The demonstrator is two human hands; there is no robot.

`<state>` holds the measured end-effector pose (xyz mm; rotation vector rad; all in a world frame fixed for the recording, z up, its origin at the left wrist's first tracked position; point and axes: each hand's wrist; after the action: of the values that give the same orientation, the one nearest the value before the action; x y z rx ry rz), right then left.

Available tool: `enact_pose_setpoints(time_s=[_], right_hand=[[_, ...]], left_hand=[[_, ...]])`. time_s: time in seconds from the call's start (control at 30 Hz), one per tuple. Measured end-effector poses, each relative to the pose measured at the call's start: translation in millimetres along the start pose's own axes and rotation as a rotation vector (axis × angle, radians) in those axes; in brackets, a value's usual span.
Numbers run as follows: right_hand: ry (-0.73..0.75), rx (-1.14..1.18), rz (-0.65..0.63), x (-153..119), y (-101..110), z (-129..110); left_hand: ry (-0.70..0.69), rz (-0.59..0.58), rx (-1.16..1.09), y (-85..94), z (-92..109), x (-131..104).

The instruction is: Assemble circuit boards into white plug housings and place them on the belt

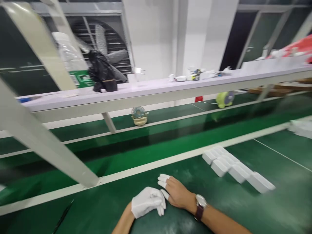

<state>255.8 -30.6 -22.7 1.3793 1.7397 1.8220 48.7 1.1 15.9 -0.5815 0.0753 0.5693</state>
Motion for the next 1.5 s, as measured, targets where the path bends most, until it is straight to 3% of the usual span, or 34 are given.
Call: enact_pose_setpoints(time_s=[0.17, 0.3, 0.47, 0.63, 0.77, 1.0, 1.17, 1.23, 1.3, 1.4, 1.5], right_hand=[[-0.099, -0.061, -0.012, 3, 20, -1], [-0.183, -0.113, -0.001, -16, 49, -5], [-0.375, -0.22, 0.022, -77, 102, 15], [-0.805, -0.429, 0.041, -160, 167, 52], [-1.072, -0.537, -0.026, -203, 191, 70], [-1.152, -0.543, -0.187, -203, 174, 85], [-1.071, -0.523, -0.221, -209, 178, 66], [-0.96, -0.466, -0.223, -202, 173, 51], [-0.725, -0.345, -0.186, -182, 159, 31], [-0.446, -0.23, -0.179, -128, 123, 2], [-0.225, -0.145, -0.171, -71, 89, -14]], left_hand=[[0.006, -0.027, 0.154, -2.4, 12, 7], [0.031, -0.019, 0.234, -5.5, 17, 6], [0.05, -0.013, 0.297, -6.9, 18, 7], [0.067, -0.014, 0.309, -9.9, 21, 11], [0.08, -0.002, 0.326, -11.6, 23, 12], [0.055, 0.044, 0.277, -14.9, 17, 8], [0.003, 0.121, 0.234, -18.2, 9, 3], [-0.027, 0.156, 0.285, -18.6, 4, 7], [-0.072, 0.199, 0.33, -19.8, -2, 14], [-0.128, 0.237, 0.388, -26.4, -8, 21], [-0.182, 0.301, 0.626, -34.6, -8, 16]])
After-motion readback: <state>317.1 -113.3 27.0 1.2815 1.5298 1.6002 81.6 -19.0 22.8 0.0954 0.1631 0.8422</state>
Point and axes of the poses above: each hand's wrist, its own x-axis towards the middle knuckle, its own y-axis out of the back of the hand, z = x × y, and after that the axes turned 8 degrees about -x, right-handed
